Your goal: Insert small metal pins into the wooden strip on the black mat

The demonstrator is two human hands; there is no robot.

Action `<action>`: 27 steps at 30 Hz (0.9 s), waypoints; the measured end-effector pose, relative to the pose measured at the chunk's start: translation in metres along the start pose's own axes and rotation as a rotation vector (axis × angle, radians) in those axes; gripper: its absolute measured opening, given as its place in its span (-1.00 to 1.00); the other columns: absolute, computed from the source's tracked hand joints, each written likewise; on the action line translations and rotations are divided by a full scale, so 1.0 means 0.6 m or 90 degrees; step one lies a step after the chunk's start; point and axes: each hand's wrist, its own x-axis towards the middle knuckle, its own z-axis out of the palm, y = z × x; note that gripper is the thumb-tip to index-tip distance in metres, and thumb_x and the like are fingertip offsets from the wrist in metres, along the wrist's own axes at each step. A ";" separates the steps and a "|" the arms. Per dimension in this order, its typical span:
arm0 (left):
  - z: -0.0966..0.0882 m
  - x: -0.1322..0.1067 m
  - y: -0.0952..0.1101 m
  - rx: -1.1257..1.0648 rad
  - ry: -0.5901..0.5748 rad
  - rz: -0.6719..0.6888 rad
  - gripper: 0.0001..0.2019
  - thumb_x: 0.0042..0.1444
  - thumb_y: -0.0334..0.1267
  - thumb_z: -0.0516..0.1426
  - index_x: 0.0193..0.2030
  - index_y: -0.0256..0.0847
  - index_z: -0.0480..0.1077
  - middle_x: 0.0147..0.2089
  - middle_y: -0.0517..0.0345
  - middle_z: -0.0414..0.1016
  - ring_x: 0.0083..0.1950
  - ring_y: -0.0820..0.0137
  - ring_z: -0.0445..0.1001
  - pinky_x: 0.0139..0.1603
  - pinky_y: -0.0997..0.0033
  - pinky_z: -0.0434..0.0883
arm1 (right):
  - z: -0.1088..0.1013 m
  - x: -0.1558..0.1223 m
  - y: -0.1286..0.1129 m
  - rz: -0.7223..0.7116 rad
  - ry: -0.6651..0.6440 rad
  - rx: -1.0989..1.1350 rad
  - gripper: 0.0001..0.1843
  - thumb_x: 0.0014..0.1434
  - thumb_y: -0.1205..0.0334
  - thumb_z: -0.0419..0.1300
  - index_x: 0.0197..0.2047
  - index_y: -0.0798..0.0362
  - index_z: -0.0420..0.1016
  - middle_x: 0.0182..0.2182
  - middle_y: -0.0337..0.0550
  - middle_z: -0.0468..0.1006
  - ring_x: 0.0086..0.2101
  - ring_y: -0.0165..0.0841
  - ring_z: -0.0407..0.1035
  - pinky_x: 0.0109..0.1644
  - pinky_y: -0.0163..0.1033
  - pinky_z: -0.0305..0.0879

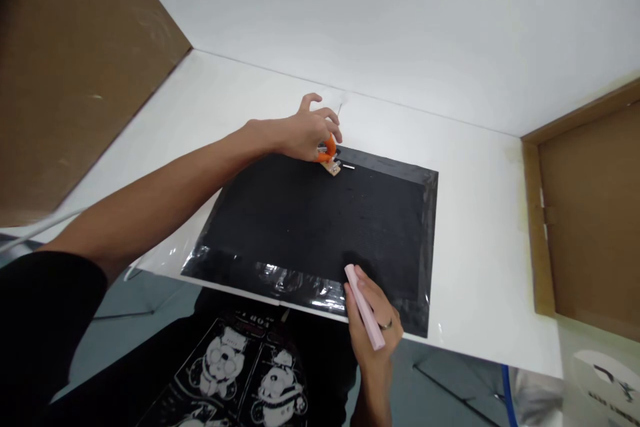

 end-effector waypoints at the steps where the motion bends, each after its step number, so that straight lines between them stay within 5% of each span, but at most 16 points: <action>1: -0.004 0.000 -0.001 0.002 0.009 -0.001 -0.85 0.07 -0.15 0.25 -0.47 -0.06 0.60 -0.10 0.17 0.63 0.26 0.09 0.31 0.41 -0.16 -0.38 | 0.000 0.001 0.000 -0.007 -0.003 0.005 -0.68 0.19 0.40 0.39 0.01 0.08 0.53 -0.07 -0.05 0.67 -0.13 -0.21 0.63 -0.08 -0.15 0.66; 5: -0.019 -0.007 0.004 -0.032 0.074 -0.021 -0.84 0.11 -0.16 0.25 -0.46 -0.10 0.59 -0.03 0.15 0.62 0.27 0.09 0.29 0.40 -0.15 -0.29 | 0.003 0.001 0.000 -0.016 -0.011 0.018 -0.67 0.19 0.40 0.38 0.03 0.07 0.53 -0.07 -0.06 0.67 -0.14 -0.20 0.63 -0.10 -0.13 0.67; 8: -0.015 -0.027 0.033 -0.096 0.210 -0.084 -0.81 0.20 -0.12 0.23 -0.36 -0.12 0.58 0.10 0.14 0.57 0.27 0.11 0.28 0.35 -0.10 -0.14 | 0.005 -0.003 0.000 0.009 -0.013 0.025 -0.67 0.19 0.40 0.39 0.02 0.06 0.54 -0.06 -0.07 0.67 -0.13 -0.20 0.63 -0.08 -0.12 0.66; 13: 0.046 -0.072 0.104 -0.171 0.437 -0.271 -0.84 0.19 -0.11 0.30 -0.21 -0.12 0.50 -0.06 0.09 0.53 0.00 0.23 0.38 0.20 0.04 0.18 | 0.013 -0.004 -0.002 0.016 -0.019 0.045 -0.68 0.19 0.39 0.38 0.02 0.07 0.53 -0.05 -0.05 0.67 -0.11 -0.19 0.62 -0.07 -0.13 0.66; 16: 0.094 -0.088 0.124 -0.278 0.496 -0.288 -0.82 0.14 -0.12 0.34 -0.24 -0.12 0.48 -0.15 0.12 0.49 -0.14 0.30 0.40 0.02 0.19 0.35 | 0.015 0.003 -0.004 -0.009 -0.018 0.052 -0.66 0.19 0.41 0.38 0.04 0.06 0.52 -0.05 -0.05 0.66 -0.12 -0.21 0.63 -0.08 -0.16 0.66; 21: 0.142 -0.079 0.113 -0.504 0.481 -0.421 -0.82 0.19 -0.17 0.27 -0.12 -0.15 0.64 -0.21 0.15 0.61 -0.27 0.40 0.49 -0.24 0.42 0.39 | 0.011 0.010 -0.005 -0.021 -0.030 0.029 -0.64 0.16 0.45 0.40 0.01 0.07 0.51 -0.05 -0.06 0.67 -0.11 -0.21 0.62 -0.06 -0.15 0.66; 27: 0.142 -0.061 0.102 -0.493 0.440 -0.471 -0.75 0.18 -0.16 0.25 -0.05 -0.11 0.68 -0.40 0.21 0.62 -0.43 0.45 0.44 -0.38 0.48 0.33 | 0.016 0.002 -0.004 0.011 -0.024 0.068 -0.66 0.18 0.43 0.38 0.02 0.05 0.53 -0.02 -0.06 0.66 -0.10 -0.21 0.62 -0.03 -0.14 0.65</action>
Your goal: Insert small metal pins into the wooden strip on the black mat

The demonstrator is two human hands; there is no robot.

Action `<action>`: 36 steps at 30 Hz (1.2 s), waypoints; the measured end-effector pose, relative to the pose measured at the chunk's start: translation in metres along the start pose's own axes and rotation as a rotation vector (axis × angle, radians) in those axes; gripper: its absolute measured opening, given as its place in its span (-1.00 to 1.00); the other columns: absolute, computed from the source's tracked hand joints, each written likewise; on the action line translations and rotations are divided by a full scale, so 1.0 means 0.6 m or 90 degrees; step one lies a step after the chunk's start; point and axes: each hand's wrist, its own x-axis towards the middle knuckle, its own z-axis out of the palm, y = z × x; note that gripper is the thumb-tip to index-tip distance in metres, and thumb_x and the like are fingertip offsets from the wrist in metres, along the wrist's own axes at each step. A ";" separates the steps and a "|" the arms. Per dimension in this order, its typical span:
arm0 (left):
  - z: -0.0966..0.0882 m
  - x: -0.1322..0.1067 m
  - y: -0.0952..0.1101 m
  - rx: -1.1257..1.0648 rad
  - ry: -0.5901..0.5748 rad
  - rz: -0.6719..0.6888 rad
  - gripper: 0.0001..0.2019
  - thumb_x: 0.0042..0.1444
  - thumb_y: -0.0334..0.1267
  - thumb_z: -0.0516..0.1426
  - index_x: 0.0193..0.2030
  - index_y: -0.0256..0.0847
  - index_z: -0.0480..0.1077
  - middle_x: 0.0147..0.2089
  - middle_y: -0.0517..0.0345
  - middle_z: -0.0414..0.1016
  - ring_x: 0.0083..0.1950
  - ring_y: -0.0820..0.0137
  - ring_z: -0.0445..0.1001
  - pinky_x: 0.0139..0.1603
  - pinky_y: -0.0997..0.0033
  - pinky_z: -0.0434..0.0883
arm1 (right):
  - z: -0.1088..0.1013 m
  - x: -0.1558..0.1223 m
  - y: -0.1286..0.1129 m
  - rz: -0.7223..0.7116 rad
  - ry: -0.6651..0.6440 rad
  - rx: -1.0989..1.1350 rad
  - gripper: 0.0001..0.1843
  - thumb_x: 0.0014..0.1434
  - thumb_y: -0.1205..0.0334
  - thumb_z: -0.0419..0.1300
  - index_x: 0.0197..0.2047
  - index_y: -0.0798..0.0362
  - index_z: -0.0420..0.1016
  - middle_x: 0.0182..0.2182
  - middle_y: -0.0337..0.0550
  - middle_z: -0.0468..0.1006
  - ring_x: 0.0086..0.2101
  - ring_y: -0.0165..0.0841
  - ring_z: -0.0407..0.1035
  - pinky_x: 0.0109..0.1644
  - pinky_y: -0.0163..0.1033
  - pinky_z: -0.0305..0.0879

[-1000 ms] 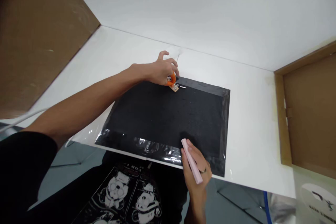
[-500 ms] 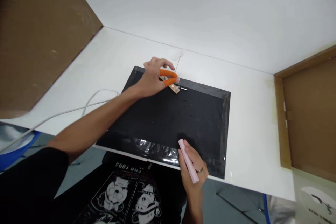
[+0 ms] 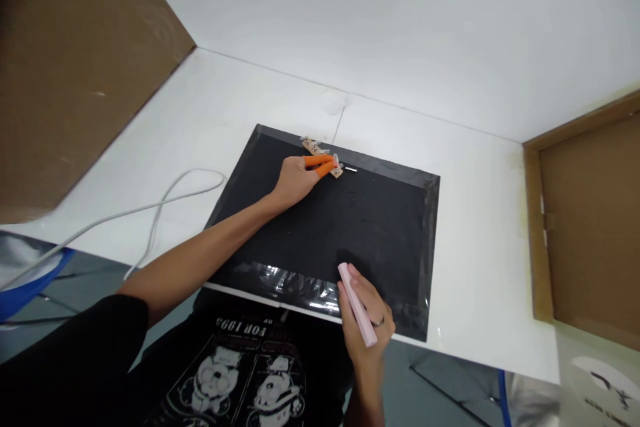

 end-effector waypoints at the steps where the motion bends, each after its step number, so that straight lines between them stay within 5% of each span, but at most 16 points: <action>1: 0.000 0.001 0.003 0.010 -0.003 -0.005 -0.75 0.17 -0.17 0.25 -0.06 -0.11 0.69 -0.45 0.23 0.58 -0.49 0.47 0.39 -0.42 0.47 0.30 | 0.001 -0.001 0.001 0.003 0.002 0.003 -0.67 0.18 0.41 0.37 0.02 0.05 0.53 -0.03 -0.06 0.66 -0.10 -0.21 0.62 -0.04 -0.13 0.65; 5: -0.002 0.006 0.011 0.047 -0.009 -0.025 -0.75 0.17 -0.16 0.24 -0.10 -0.14 0.70 -0.56 0.22 0.50 -0.58 0.46 0.30 -0.47 0.39 0.28 | 0.001 -0.005 0.004 0.041 -0.003 0.000 -0.74 0.20 0.35 0.37 -0.02 0.07 0.55 -0.05 -0.04 0.67 -0.10 -0.17 0.62 -0.04 -0.09 0.66; 10: 0.000 0.016 0.009 0.088 -0.011 -0.044 -0.84 0.11 -0.23 0.26 -0.38 -0.21 0.67 -0.67 0.21 0.36 -0.54 0.36 0.40 -0.38 0.27 0.38 | -0.001 -0.005 0.004 0.046 -0.007 0.009 -0.72 0.19 0.37 0.37 -0.02 0.06 0.55 -0.03 -0.05 0.66 -0.09 -0.19 0.62 -0.03 -0.12 0.65; 18: 0.008 0.021 0.008 0.112 -0.017 -0.036 -0.72 0.12 -0.21 0.25 -0.60 -0.19 0.53 -0.68 0.15 0.37 -0.40 0.23 0.52 -0.16 0.13 0.46 | -0.001 -0.002 0.003 0.031 -0.015 0.035 -0.64 0.16 0.47 0.38 0.02 0.05 0.53 -0.01 -0.07 0.65 -0.07 -0.21 0.61 -0.02 -0.11 0.65; 27: 0.007 0.017 0.016 0.130 -0.034 -0.024 -0.82 0.14 -0.27 0.21 -0.34 -0.24 0.66 -0.70 0.29 0.31 -0.55 0.44 0.37 -0.40 0.41 0.37 | -0.001 0.004 -0.001 0.019 -0.017 0.037 -0.59 0.14 0.50 0.39 0.04 0.06 0.52 -0.02 -0.08 0.65 -0.07 -0.25 0.60 0.00 -0.19 0.63; 32: 0.009 0.013 0.011 0.158 -0.006 -0.014 -0.80 0.11 -0.25 0.26 -0.48 -0.25 0.61 -0.68 0.24 0.32 -0.51 0.41 0.38 -0.39 0.41 0.35 | 0.000 0.002 0.000 0.016 -0.017 0.032 -0.60 0.14 0.50 0.39 0.04 0.06 0.52 -0.01 -0.10 0.64 -0.05 -0.28 0.59 0.04 -0.21 0.61; 36: 0.011 0.012 0.012 0.162 -0.006 0.007 -0.81 0.17 -0.22 0.25 -0.40 -0.21 0.65 -0.57 0.15 0.48 -0.38 0.34 0.50 -0.33 0.39 0.39 | -0.001 0.002 0.001 0.024 -0.015 0.030 -0.61 0.15 0.50 0.39 0.03 0.06 0.52 -0.02 -0.11 0.65 -0.06 -0.28 0.60 0.04 -0.21 0.61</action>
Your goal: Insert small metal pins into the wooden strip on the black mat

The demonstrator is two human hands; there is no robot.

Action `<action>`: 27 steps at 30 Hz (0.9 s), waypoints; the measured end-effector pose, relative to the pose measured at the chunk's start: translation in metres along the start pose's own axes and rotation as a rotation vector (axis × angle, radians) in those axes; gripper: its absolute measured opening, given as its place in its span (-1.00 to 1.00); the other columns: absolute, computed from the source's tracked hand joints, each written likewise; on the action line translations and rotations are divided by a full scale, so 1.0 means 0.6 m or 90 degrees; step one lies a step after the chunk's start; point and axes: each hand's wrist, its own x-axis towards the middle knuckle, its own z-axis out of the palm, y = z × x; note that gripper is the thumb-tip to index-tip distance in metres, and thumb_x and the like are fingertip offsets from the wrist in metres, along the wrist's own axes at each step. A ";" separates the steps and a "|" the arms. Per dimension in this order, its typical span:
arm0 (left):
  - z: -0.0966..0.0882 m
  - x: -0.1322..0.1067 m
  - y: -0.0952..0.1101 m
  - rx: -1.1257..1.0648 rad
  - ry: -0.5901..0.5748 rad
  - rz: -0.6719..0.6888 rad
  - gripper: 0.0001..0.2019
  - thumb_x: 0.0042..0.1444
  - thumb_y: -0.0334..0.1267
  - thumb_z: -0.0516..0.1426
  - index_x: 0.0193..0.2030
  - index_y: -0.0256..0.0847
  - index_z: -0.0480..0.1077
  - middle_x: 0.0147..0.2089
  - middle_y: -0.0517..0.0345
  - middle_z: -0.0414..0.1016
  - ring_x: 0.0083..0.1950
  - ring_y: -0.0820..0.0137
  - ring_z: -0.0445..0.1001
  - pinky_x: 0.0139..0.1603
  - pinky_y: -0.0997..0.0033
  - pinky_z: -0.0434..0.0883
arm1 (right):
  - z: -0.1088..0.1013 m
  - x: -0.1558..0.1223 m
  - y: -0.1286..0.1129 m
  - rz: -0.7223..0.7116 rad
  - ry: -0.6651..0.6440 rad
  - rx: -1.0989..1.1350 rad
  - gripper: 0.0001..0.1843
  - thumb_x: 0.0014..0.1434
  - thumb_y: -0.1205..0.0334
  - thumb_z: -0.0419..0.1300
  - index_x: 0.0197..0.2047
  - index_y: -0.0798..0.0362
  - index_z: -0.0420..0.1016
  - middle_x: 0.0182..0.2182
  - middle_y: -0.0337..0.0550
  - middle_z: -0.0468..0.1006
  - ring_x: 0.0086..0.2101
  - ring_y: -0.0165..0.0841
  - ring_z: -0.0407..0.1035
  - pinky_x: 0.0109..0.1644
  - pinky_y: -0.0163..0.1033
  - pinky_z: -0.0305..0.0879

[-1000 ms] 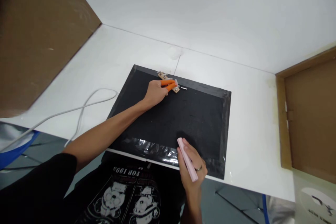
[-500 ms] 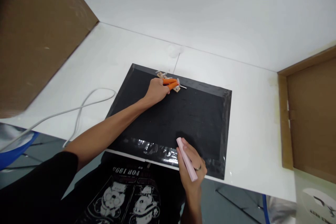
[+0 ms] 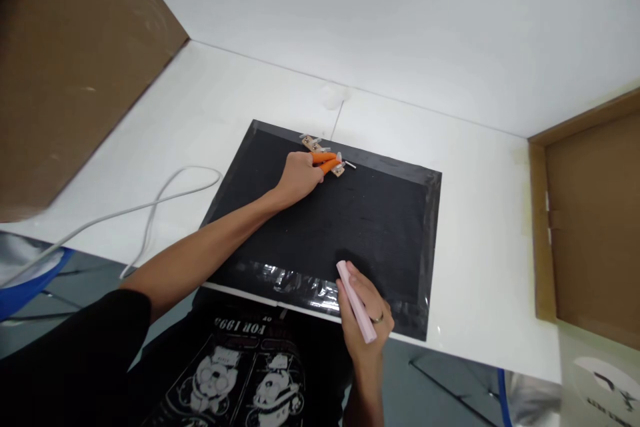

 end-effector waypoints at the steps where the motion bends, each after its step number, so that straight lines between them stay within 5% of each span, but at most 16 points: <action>1: 0.000 0.000 0.001 0.000 -0.001 0.005 -0.81 0.18 -0.21 0.25 -0.37 -0.21 0.66 -0.54 0.14 0.51 -0.36 0.33 0.51 -0.32 0.39 0.39 | 0.000 0.000 0.000 0.001 0.001 0.004 -0.61 0.15 0.50 0.38 0.03 0.06 0.52 -0.02 -0.10 0.65 -0.05 -0.28 0.60 0.03 -0.20 0.61; 27: -0.019 -0.006 0.015 0.201 -0.037 0.018 -0.76 0.28 -0.16 0.21 -0.08 -0.19 0.68 -0.41 0.04 0.61 -0.29 0.25 0.56 -0.22 0.36 0.37 | 0.001 0.000 0.002 0.005 -0.003 0.026 -0.60 0.15 0.50 0.37 0.04 0.04 0.51 -0.02 -0.08 0.65 -0.05 -0.25 0.60 0.02 -0.15 0.63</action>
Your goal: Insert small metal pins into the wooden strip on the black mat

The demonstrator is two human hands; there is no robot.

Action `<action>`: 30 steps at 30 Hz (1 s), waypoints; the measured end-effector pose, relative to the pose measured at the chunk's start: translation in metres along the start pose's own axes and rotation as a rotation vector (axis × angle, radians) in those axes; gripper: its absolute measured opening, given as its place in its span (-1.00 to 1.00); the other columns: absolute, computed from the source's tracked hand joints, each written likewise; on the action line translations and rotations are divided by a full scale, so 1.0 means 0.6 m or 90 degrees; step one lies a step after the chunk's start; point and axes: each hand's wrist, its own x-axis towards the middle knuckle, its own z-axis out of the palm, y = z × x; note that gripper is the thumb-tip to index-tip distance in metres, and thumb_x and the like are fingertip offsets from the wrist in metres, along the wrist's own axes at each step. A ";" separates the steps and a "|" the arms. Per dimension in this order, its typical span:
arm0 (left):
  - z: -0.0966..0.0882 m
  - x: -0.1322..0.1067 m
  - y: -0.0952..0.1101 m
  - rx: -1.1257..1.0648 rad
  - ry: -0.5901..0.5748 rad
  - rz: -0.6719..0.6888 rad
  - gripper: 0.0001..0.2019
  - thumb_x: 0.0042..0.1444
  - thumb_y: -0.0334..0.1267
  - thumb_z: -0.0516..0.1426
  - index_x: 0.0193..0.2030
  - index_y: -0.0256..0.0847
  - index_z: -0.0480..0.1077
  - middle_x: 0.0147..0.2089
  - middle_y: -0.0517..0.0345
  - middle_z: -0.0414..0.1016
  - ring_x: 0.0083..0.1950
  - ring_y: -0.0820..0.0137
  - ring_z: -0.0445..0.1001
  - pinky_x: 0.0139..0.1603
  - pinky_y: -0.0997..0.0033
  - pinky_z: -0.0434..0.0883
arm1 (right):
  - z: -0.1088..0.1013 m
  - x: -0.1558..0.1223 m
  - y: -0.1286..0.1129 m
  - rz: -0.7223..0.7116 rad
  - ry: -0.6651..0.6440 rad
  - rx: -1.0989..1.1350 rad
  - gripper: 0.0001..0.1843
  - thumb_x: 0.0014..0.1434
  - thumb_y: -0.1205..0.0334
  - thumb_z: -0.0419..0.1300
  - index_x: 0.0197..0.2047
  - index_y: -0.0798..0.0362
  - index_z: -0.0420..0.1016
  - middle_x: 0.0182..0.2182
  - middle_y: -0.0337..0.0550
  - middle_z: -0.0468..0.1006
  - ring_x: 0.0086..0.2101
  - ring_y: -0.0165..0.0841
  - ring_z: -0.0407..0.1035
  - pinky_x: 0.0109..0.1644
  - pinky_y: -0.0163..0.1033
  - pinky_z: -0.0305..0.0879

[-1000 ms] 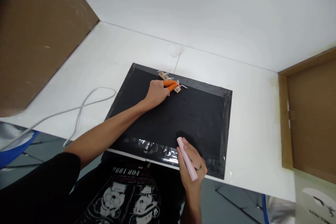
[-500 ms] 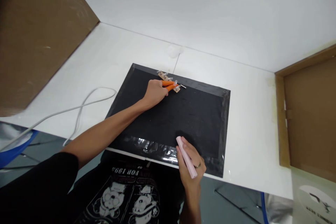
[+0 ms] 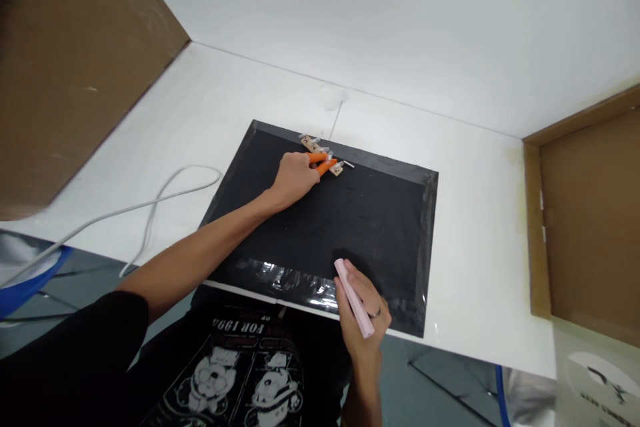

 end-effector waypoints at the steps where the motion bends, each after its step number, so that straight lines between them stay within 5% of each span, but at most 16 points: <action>1: 0.000 0.000 0.000 0.007 -0.004 0.001 -0.75 0.28 -0.17 0.20 -0.06 -0.19 0.68 -0.40 0.04 0.61 -0.28 0.24 0.56 -0.21 0.35 0.37 | 0.000 0.000 0.000 -0.003 0.000 0.000 -0.60 0.15 0.50 0.37 0.04 0.04 0.51 -0.02 -0.08 0.65 -0.05 -0.24 0.60 0.01 -0.15 0.63; 9: -0.020 -0.037 -0.022 0.027 -0.035 -0.015 -0.75 0.24 -0.25 0.18 -0.06 -0.24 0.67 -0.45 0.06 0.61 -0.37 0.25 0.54 -0.26 0.36 0.36 | 0.000 0.003 0.001 -0.020 0.010 -0.013 -0.62 0.16 0.47 0.38 0.03 0.05 0.51 -0.04 -0.07 0.66 -0.08 -0.22 0.61 -0.02 -0.15 0.65; 17: -0.052 -0.108 -0.077 -0.034 0.012 -0.041 -0.57 0.31 0.04 0.12 0.11 -0.18 0.59 -0.37 0.14 0.65 -0.40 0.34 0.50 -0.33 0.43 0.34 | -0.002 0.009 0.001 -0.017 -0.011 -0.009 -0.66 0.18 0.44 0.36 0.02 0.04 0.50 -0.05 -0.04 0.66 -0.09 -0.19 0.62 -0.04 -0.09 0.66; 25: -0.052 -0.016 -0.095 -0.066 0.107 0.062 -0.65 0.30 -0.18 0.08 0.15 -0.19 0.50 0.25 -0.06 0.49 0.23 0.12 0.38 0.29 0.12 0.26 | -0.039 0.080 -0.075 0.000 0.014 0.029 -0.72 0.14 0.41 0.42 -0.09 -0.02 0.57 -0.04 -0.11 0.65 -0.10 -0.22 0.61 -0.13 -0.15 0.67; 30: -0.040 0.046 -0.099 -0.083 0.067 0.044 -0.56 0.33 -0.34 -0.06 0.28 -0.12 0.39 0.29 -0.10 0.44 0.28 0.06 0.36 0.38 -0.16 0.11 | -0.092 0.138 -0.107 -0.131 0.099 0.003 -0.67 0.03 0.32 0.52 -0.14 -0.13 0.60 -0.16 -0.17 0.65 -0.14 -0.18 0.58 -0.28 -0.09 0.62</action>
